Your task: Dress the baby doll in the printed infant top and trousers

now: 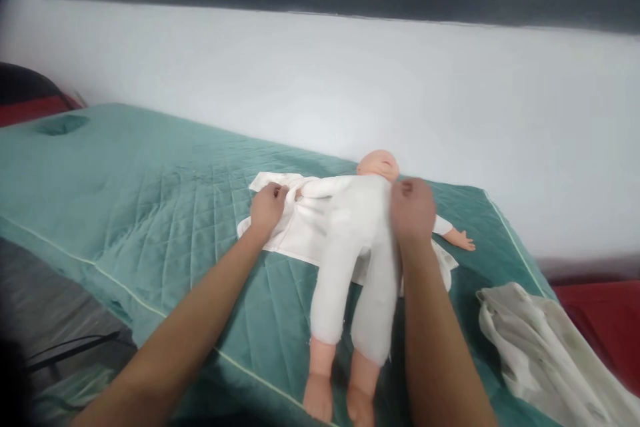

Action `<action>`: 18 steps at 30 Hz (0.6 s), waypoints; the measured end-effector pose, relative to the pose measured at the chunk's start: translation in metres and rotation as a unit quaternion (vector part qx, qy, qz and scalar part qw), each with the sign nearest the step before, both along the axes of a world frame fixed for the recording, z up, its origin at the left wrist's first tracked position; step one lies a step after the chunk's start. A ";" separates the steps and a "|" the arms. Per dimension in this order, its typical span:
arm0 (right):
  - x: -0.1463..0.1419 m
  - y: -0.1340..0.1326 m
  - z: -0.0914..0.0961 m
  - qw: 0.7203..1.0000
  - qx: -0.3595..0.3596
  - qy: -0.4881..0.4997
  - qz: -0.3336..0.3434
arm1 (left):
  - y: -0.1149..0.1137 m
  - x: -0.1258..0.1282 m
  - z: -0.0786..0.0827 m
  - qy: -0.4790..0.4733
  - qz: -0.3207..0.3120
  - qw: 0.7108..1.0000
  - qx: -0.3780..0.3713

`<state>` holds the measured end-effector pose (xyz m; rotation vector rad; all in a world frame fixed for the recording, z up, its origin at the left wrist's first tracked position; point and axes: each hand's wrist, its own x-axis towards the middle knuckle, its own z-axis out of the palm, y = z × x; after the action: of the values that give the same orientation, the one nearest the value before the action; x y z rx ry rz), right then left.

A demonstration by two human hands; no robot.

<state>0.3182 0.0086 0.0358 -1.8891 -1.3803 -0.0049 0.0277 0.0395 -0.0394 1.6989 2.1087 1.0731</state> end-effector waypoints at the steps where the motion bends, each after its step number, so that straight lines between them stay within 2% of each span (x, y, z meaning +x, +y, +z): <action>1: 0.010 -0.007 -0.006 0.999 -0.009 0.016 -0.036 | -0.002 0.001 0.001 0.010 -0.001 1.000 -0.016; 3: 0.022 -0.018 -0.017 0.996 -0.058 0.026 -0.063 | -0.007 0.003 0.003 0.030 0.001 0.998 -0.047; 6: 0.025 -0.026 -0.024 0.992 -0.106 0.030 -0.057 | -0.012 0.008 0.010 0.031 -0.018 0.998 -0.054; 9: 0.024 -0.028 -0.022 0.992 -0.100 0.062 -0.053 | -0.016 0.015 0.015 -0.052 -0.080 0.995 -0.031; 12: 0.024 -0.027 -0.022 0.989 -0.093 0.102 -0.048 | -0.017 0.025 0.020 -0.166 -0.133 0.977 -0.011; 18: 0.020 -0.028 -0.028 0.976 -0.077 0.203 -0.009 | -0.006 0.042 0.035 -0.213 -0.118 0.969 -0.030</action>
<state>0.3384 -0.0192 0.0081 -1.8944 -1.1069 0.4680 0.0698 0.0338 -0.0048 1.4829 1.6134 1.1617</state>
